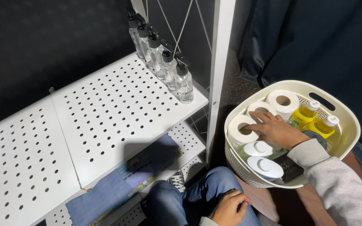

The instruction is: The person organizes items on a white perforated shelf by taking rolls of paper towels, bottles of liquid, and a box from a basket and placing them on the shelf. The person arranges the items neatly in rows.

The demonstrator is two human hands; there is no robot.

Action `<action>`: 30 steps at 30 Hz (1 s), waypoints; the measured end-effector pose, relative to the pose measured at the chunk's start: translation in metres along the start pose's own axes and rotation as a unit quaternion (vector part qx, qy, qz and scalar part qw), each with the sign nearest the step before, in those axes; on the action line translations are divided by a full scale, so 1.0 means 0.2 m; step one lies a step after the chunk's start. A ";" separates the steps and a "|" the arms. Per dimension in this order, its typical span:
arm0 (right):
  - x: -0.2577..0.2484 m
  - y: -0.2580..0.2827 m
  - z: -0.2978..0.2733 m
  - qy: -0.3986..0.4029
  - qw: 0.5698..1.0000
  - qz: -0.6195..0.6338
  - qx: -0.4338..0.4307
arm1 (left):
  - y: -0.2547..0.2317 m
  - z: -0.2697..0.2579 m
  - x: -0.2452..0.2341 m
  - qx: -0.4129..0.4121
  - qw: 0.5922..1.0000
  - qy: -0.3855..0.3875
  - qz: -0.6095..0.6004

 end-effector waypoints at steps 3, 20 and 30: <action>0.05 -0.05 -0.04 -0.046 0.998 0.040 0.001 | -0.03 0.00 -0.02 -0.015 1.000 0.009 -0.004; 0.03 -0.13 -0.62 -0.057 0.959 0.227 0.160 | 0.00 0.00 0.01 -0.012 1.000 0.008 0.004; 0.27 -0.02 -0.76 0.131 0.901 0.257 0.323 | -0.01 0.02 0.01 -0.011 1.000 0.005 0.009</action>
Point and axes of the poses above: each hand's wrist, its own z-axis towards the middle knuckle, its own x-axis out of the palm, y = z × x, the point moved 9 cm from there along z, towards the middle knuckle, and after that the axes turned 12 degrees about -x, right-handed, at the moved point
